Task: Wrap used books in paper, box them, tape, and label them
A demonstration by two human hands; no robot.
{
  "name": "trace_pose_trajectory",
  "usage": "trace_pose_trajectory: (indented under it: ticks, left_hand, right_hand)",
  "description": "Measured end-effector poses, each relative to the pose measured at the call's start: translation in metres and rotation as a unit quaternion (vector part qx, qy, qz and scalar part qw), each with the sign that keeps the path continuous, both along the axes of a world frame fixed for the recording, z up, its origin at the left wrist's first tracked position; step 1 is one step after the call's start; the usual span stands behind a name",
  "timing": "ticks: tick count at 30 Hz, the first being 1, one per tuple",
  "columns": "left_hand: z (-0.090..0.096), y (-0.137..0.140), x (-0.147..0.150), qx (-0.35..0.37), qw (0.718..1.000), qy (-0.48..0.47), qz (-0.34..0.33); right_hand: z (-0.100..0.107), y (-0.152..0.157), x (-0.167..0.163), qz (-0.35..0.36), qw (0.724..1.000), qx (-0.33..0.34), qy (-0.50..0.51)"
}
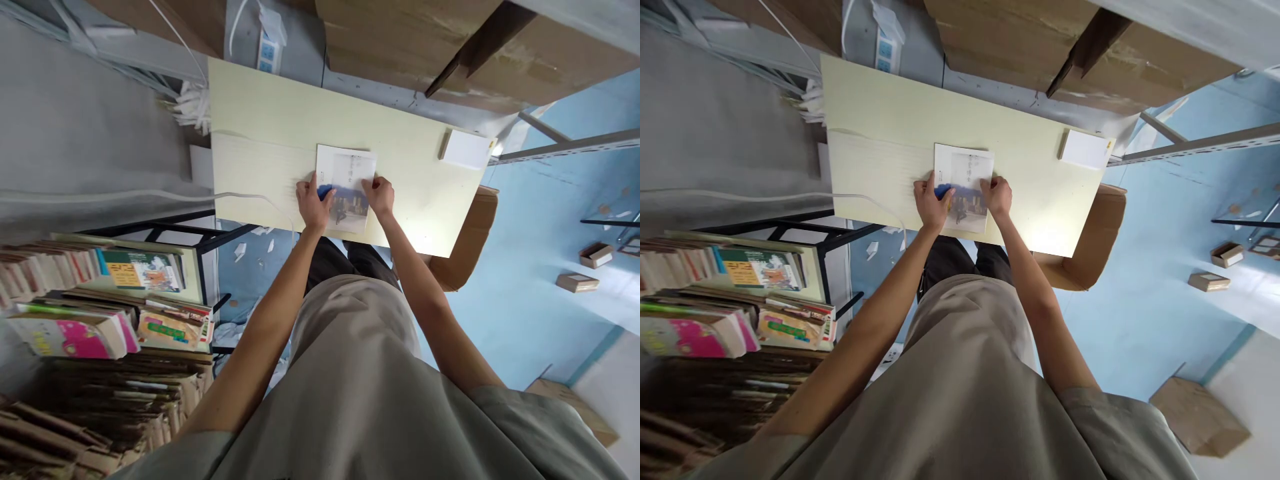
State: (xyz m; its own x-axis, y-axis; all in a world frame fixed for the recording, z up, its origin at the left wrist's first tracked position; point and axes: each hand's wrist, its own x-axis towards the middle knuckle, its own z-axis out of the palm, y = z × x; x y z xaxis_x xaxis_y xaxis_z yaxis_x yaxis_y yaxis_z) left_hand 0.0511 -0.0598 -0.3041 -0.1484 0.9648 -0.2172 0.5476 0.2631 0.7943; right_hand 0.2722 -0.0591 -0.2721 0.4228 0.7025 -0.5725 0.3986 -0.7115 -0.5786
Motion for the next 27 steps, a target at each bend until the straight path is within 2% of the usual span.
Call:
trace_pose_trajectory:
  ticks: [3,5,7,10,13,15,17,19,21,23,27]
  left_hand:
    - [0.022,-0.01,0.007,0.023,0.998,0.013,-0.052]
    - [0.036,-0.027,0.02,0.027,0.99,0.026,-0.133]
    - [0.044,-0.046,0.038,0.002,0.976,0.026,-0.217]
    - [0.045,-0.069,0.059,-0.015,0.971,0.029,-0.237]
    - [0.041,-0.077,0.063,-0.011,0.974,0.026,-0.225]
    - [0.041,-0.077,0.059,-0.01,0.973,0.023,-0.23]
    - [0.042,-0.076,0.053,-0.012,0.972,0.016,-0.234]
    - [0.044,-0.075,0.048,-0.008,0.972,0.002,-0.235]
    - [0.048,-0.074,0.041,0.0,0.972,-0.012,-0.233]
    - [0.054,-0.073,0.033,0.005,0.975,-0.026,-0.222]
    - [0.072,-0.072,0.006,-0.002,0.985,-0.095,-0.147]
  right_hand:
    - [0.005,0.003,0.002,0.001,1.0,0.012,0.014]
    - [0.008,0.002,0.003,0.001,0.999,0.028,0.015]
    - [0.009,0.002,0.003,0.005,0.999,0.041,0.021]
    - [0.013,0.001,0.002,0.035,0.998,0.048,0.014]
    - [0.027,0.001,0.003,0.127,0.988,0.079,-0.041]
    - [0.039,0.005,0.008,0.219,0.962,0.132,-0.095]
    - [0.05,0.015,0.014,0.326,0.92,0.183,-0.114]
    - [0.055,0.032,0.021,0.439,0.872,0.201,-0.08]
    - [0.054,0.055,0.027,0.528,0.827,0.192,-0.033]
    - [0.053,0.082,0.03,0.572,0.801,0.175,-0.013]
    - [0.063,0.139,0.013,0.586,0.796,0.148,-0.033]
